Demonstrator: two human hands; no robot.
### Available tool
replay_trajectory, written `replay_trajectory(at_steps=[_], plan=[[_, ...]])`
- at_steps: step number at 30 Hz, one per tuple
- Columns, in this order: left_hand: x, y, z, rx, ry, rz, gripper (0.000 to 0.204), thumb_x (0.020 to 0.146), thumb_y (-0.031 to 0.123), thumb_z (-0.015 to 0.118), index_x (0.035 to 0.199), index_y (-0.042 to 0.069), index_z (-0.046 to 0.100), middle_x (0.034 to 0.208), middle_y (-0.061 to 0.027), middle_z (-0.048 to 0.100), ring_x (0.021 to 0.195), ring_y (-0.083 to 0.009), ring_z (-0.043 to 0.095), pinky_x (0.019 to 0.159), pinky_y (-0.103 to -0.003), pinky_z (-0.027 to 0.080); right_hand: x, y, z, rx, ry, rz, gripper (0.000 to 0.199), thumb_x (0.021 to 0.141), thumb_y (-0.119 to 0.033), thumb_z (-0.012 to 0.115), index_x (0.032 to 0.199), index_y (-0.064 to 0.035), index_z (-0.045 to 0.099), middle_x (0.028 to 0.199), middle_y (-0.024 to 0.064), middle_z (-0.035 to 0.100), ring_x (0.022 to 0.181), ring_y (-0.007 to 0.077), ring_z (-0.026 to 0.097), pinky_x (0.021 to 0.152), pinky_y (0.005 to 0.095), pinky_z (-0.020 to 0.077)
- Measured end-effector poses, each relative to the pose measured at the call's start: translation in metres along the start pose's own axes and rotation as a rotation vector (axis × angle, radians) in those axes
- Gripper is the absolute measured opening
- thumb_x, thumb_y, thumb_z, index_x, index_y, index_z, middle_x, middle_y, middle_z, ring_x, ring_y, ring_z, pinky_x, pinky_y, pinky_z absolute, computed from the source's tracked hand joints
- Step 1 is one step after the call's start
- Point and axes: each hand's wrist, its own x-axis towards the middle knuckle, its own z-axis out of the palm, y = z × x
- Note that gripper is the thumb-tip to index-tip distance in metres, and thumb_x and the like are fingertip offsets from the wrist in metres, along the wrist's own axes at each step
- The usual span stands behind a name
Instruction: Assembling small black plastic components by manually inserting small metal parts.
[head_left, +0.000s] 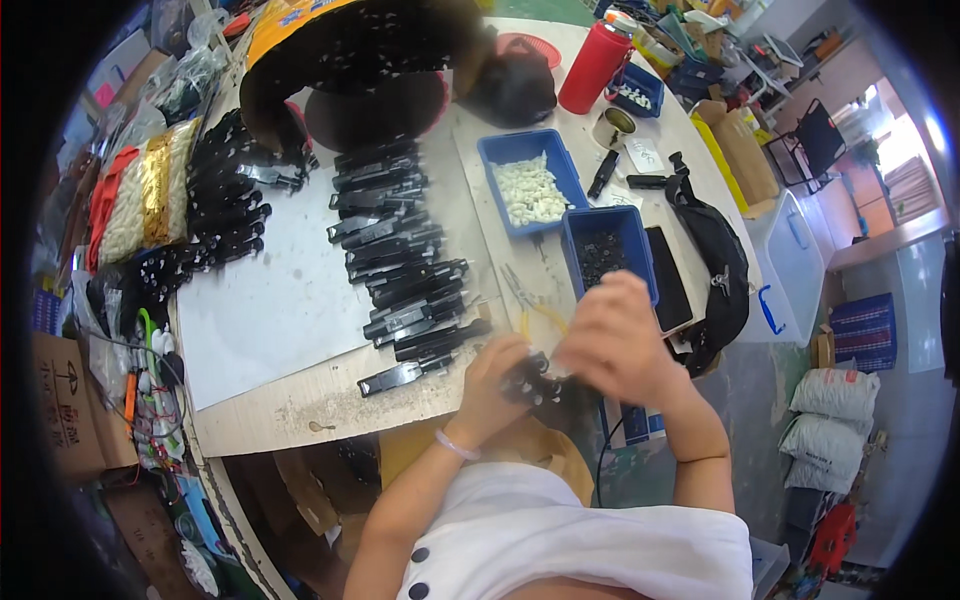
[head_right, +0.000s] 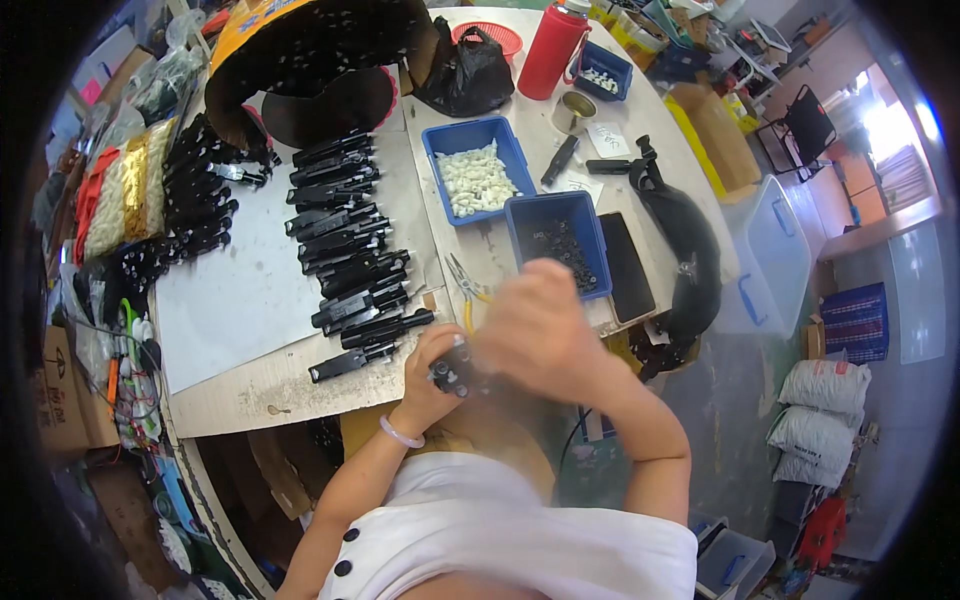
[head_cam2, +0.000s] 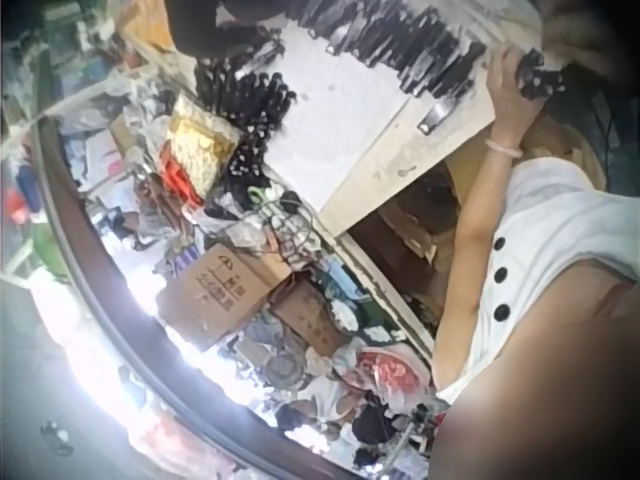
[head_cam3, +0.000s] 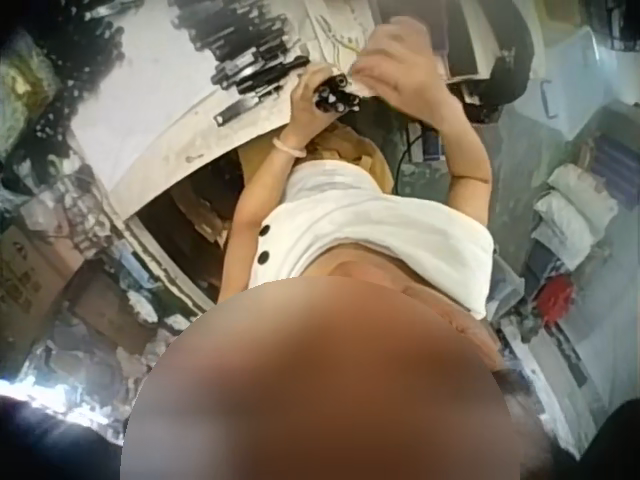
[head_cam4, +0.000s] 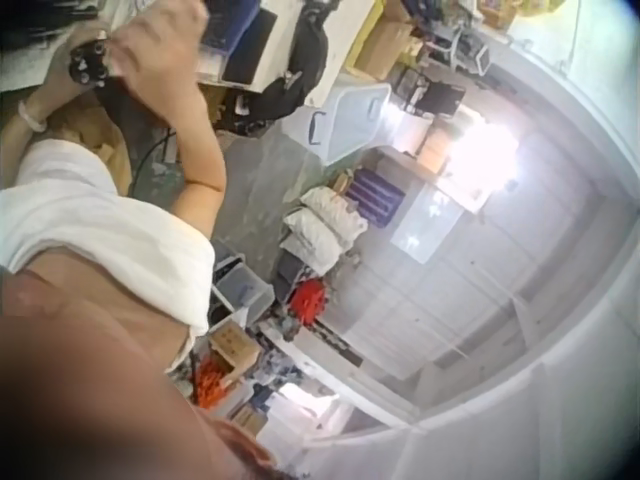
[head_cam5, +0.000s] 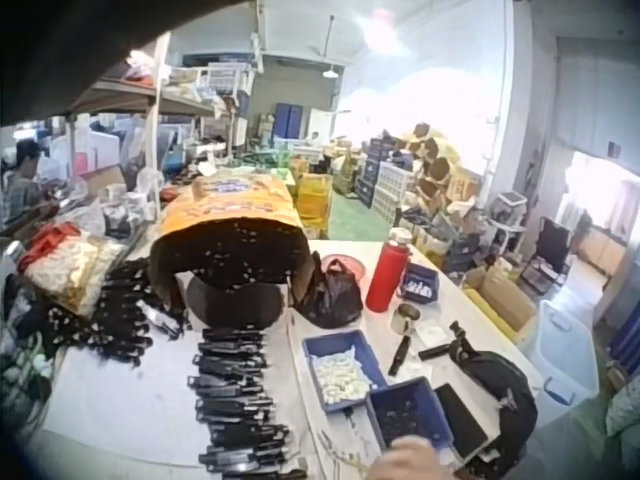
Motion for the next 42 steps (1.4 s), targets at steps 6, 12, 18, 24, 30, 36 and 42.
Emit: replay_trajectory(at_steps=[6, 12, 18, 24, 30, 36, 42], plan=[[0.002, 0.005, 0.001, 0.003, 0.039, -0.011, 0.059, 0.054, 0.003, 0.075, 0.108, 0.009, 0.050, 0.103, -0.0148, 0.056, 0.090, -0.0341, 0.058, 0.074, -0.037, 0.049, 0.011, -0.030, 0.004, -0.254, -0.183, -0.197, 0.011, 0.072, -0.015, 0.066, 0.081, -0.0126, 0.060, 0.083, -0.0015, 0.054, 0.093, 0.0152, 0.050, 0.098, 0.0439, 0.0298], [-0.001, -0.001, 0.003, -0.006, 0.062, -0.018, 0.055, 0.056, 0.004, 0.076, 0.105, 0.008, 0.052, 0.101, -0.0136, 0.057, 0.087, -0.0329, 0.059, 0.073, -0.037, 0.049, 0.003, -0.035, 0.003, -0.598, -0.265, -0.409, 0.014, 0.074, -0.015, 0.060, 0.088, -0.0126, 0.062, 0.091, -0.0042, 0.056, 0.100, 0.0089, 0.049, 0.102, 0.0433, 0.0273], [0.003, 0.005, 0.002, -0.001, 0.043, -0.017, 0.057, 0.054, 0.006, 0.077, 0.105, 0.009, 0.052, 0.101, -0.0121, 0.056, 0.085, -0.0320, 0.059, 0.071, -0.037, 0.049, -0.007, -0.020, 0.013, -0.133, -0.114, -0.192, 0.018, 0.070, -0.018, 0.072, 0.086, -0.0144, 0.064, 0.091, -0.0027, 0.056, 0.096, 0.0154, 0.050, 0.096, 0.0436, 0.0334], [0.002, 0.002, 0.002, 0.026, 0.028, -0.006, 0.059, 0.053, 0.007, 0.078, 0.105, 0.009, 0.051, 0.101, -0.0112, 0.056, 0.086, -0.0315, 0.058, 0.071, -0.037, 0.049, 0.001, -0.019, 0.012, -0.065, -0.157, -0.156, 0.015, 0.071, -0.019, 0.072, 0.083, -0.0148, 0.064, 0.093, -0.0031, 0.056, 0.099, 0.0168, 0.049, 0.098, 0.0436, 0.0310], [0.003, 0.005, 0.002, 0.023, 0.026, -0.014, 0.058, 0.052, 0.006, 0.078, 0.104, 0.009, 0.052, 0.101, -0.0107, 0.056, 0.088, -0.0313, 0.058, 0.072, -0.037, 0.049, 0.004, -0.017, 0.008, -0.010, -0.210, -0.121, 0.016, 0.071, -0.021, 0.072, 0.084, -0.0148, 0.065, 0.095, -0.0015, 0.055, 0.100, 0.0179, 0.048, 0.098, 0.0439, 0.0302], [0.003, 0.005, -0.001, 0.018, -0.001, -0.030, 0.060, 0.050, 0.003, 0.077, 0.104, 0.009, 0.053, 0.102, -0.0110, 0.056, 0.090, -0.0323, 0.058, 0.074, -0.037, 0.048, 0.005, -0.001, -0.016, -0.071, -0.054, -0.028, 0.014, 0.068, -0.017, 0.070, 0.080, -0.0105, 0.066, 0.090, 0.0025, 0.054, 0.098, 0.0251, 0.047, 0.093, 0.0434, 0.0342], [-0.001, 0.000, 0.001, 0.018, 0.000, -0.015, 0.062, 0.048, 0.002, 0.076, 0.105, 0.009, 0.052, 0.105, -0.0140, 0.056, 0.093, -0.0346, 0.057, 0.077, -0.039, 0.048, -0.020, 0.063, -0.021, -0.449, -0.026, 0.248, 0.010, 0.071, -0.013, 0.067, 0.079, -0.0082, 0.063, 0.086, 0.0019, 0.054, 0.100, 0.0211, 0.048, 0.094, 0.0399, 0.0305]])
